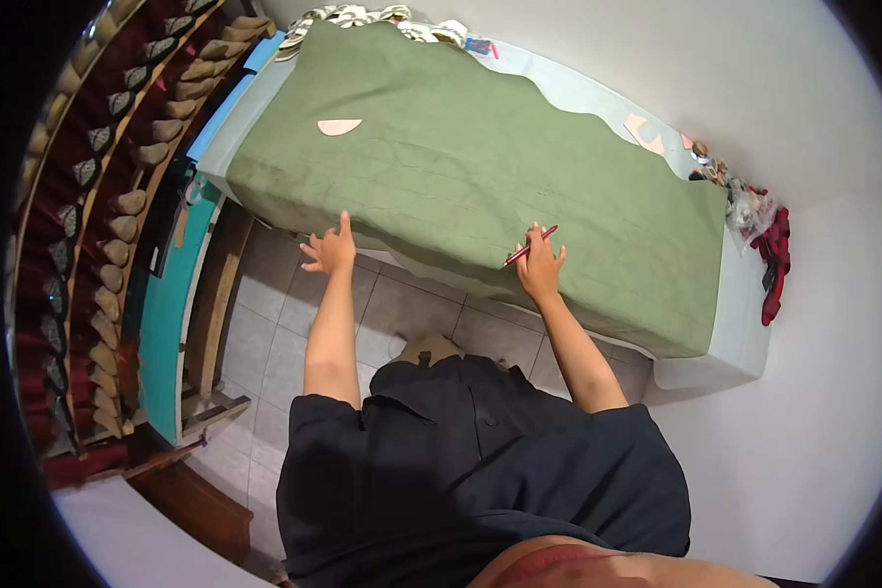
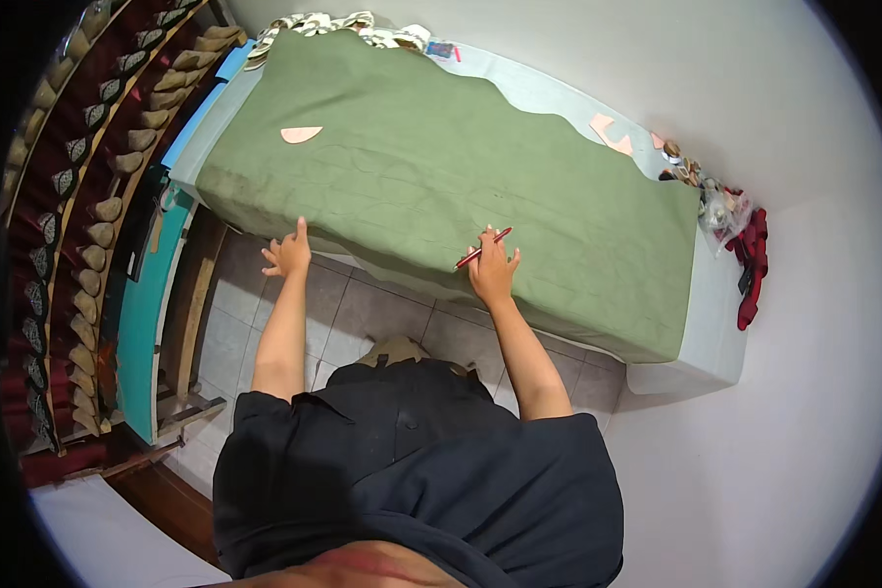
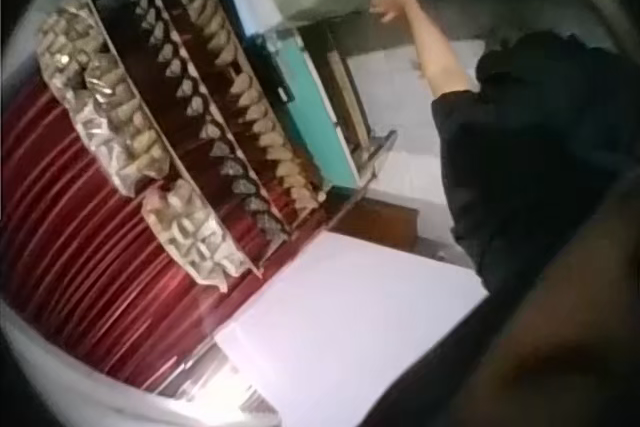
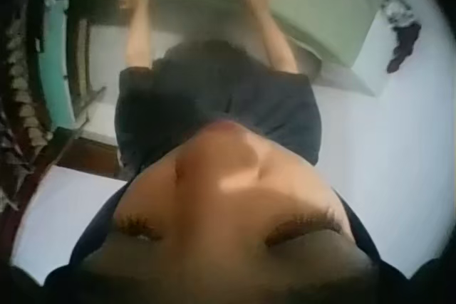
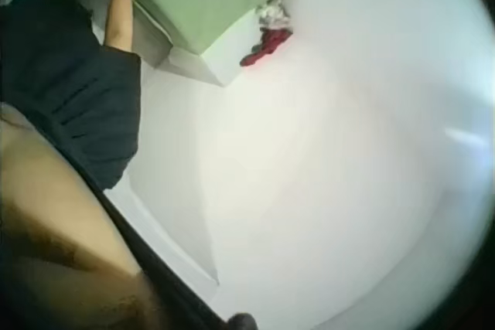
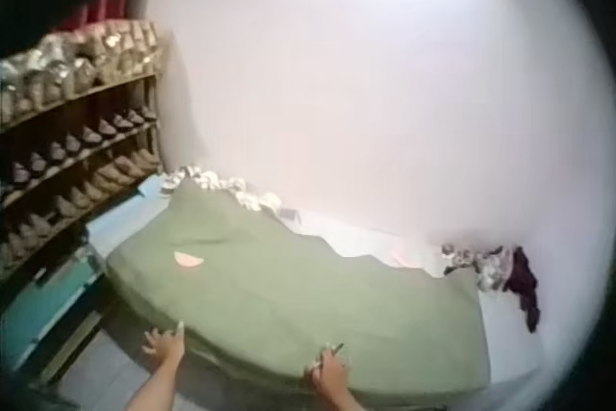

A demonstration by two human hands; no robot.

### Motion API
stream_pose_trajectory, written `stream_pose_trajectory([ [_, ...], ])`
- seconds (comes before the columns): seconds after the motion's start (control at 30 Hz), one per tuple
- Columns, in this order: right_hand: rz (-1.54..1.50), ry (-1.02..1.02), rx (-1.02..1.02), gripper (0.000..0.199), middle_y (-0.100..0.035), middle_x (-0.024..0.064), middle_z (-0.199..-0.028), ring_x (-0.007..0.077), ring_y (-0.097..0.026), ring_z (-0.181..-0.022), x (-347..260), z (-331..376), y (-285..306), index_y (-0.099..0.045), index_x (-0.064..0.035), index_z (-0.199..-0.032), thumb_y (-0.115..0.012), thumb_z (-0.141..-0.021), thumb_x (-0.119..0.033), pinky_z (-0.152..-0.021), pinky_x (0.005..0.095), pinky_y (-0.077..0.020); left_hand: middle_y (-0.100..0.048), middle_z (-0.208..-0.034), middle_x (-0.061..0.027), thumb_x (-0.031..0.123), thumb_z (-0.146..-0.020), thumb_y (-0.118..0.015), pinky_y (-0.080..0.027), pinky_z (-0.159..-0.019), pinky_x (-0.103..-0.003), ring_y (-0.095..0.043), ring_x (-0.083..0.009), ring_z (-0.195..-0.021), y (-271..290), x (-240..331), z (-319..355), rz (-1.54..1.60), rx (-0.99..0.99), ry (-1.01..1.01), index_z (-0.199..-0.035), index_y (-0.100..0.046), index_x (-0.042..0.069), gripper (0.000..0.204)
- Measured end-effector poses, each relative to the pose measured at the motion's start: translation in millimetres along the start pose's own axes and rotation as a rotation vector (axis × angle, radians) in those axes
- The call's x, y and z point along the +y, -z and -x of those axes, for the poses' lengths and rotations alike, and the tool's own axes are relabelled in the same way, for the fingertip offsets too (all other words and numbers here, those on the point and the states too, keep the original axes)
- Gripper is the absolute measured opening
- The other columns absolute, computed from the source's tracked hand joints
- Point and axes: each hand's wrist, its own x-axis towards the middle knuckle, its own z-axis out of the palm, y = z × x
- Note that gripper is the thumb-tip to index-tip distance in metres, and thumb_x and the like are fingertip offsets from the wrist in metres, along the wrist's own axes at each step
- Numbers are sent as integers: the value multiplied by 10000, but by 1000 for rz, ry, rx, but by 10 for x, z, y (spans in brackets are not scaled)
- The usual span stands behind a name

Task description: The person uses a red pen to trace curved patterns onto a green fabric using a white paper template. They repeatedly reposition the template and trace its outline multiple times across the fabric surface.

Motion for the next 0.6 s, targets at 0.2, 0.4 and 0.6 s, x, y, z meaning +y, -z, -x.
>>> stream_pose_trajectory([
  [0.2,52,-18,-32,406,-438,149,-1452,323,-392,-1355,-730,-110,-435,-458,-102,-1276,-537,-938,-313,-1073,643,-169,-276,-1533,-151,719,-857,-442,31,-1056,-705,-62,-372,-1454,118,71,-648,70,-33,-17,-1121,-700,277,576],
  [0.4,136,-42,-59,437,-428,131,-1460,308,-381,-1364,-741,25,-492,-434,-106,-1303,-534,-939,-327,-1077,641,-179,-319,-1508,-86,585,-902,-514,5,-1032,-722,-99,-347,-1451,50,-85,-685,84,-26,-142,-1013,-714,283,379],
  [0.6,141,-119,-97,479,-425,116,-1469,299,-376,-1373,-942,10,-512,-414,-103,-1354,-537,-944,-319,-1087,639,-136,-346,-1495,-77,503,-910,-533,-20,-1027,-717,-143,-324,-1448,219,-346,-741,34,43,-225,-1038,-678,258,311],
])
